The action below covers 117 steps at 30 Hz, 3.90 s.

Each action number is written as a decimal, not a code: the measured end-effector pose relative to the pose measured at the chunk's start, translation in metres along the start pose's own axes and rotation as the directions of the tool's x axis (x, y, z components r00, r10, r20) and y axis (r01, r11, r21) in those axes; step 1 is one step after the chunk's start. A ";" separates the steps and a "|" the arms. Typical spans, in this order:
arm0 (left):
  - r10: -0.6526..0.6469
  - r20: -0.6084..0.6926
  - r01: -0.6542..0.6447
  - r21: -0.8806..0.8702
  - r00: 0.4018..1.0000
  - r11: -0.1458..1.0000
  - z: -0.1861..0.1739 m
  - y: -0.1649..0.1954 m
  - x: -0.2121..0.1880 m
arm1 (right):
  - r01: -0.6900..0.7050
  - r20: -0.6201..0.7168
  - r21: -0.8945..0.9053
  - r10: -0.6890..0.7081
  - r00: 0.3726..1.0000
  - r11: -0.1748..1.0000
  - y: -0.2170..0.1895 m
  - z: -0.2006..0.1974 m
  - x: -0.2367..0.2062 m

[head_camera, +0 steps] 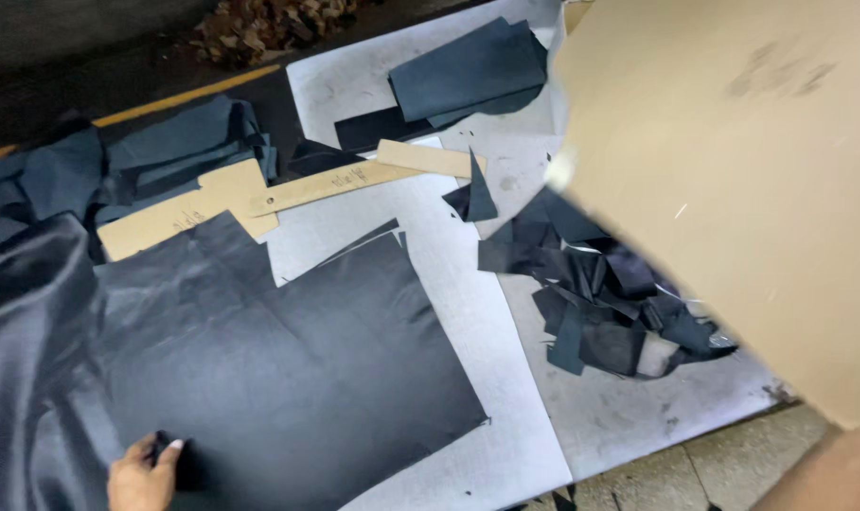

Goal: The person places cardboard templates on a large sheet of black leather and cuts around them with a utility knife. They remove the templates, set aside the cut leather pieces, and repeat the process with different template shapes.

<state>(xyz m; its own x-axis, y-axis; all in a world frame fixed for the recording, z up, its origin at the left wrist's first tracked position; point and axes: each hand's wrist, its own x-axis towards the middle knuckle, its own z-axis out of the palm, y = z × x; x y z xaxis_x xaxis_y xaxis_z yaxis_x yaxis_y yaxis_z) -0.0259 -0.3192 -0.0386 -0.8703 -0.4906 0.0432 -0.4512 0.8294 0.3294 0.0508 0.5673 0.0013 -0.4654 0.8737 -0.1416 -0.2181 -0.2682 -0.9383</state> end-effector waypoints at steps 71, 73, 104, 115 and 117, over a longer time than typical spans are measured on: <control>-0.163 -0.012 0.163 -0.005 0.987 0.987 0.000 -0.041 -0.078 | 0.741 0.776 -0.291 -0.304 0.553 0.604 0.120 0.197 -0.276; -0.181 -0.015 0.181 0.020 0.983 0.983 -0.001 -0.039 -0.076 | 0.791 0.764 -0.144 -0.441 0.471 0.595 0.114 0.195 -0.272; -0.391 0.220 0.414 -0.069 0.894 0.908 -0.008 -0.045 -0.061 | 0.709 0.757 -0.244 -0.327 0.566 0.662 0.127 0.213 -0.317; -0.271 0.116 0.292 -0.501 0.956 0.815 -0.013 -0.028 0.082 | 0.931 0.927 -0.355 -0.098 0.363 0.088 0.207 0.284 -0.342; -0.294 0.120 0.297 -0.660 0.948 0.690 -0.005 -0.023 0.110 | 0.931 0.922 -0.363 -0.128 0.366 0.044 0.223 0.286 -0.332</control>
<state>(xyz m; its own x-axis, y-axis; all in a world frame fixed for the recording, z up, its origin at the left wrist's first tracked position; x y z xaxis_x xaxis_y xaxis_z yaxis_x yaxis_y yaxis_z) -0.1098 -0.3936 -0.0369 -0.7165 -0.6768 -0.1691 -0.4401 0.2504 0.8623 -0.0884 0.1015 -0.0711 -0.9332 -0.0203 0.3588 -0.1312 0.9487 -0.2876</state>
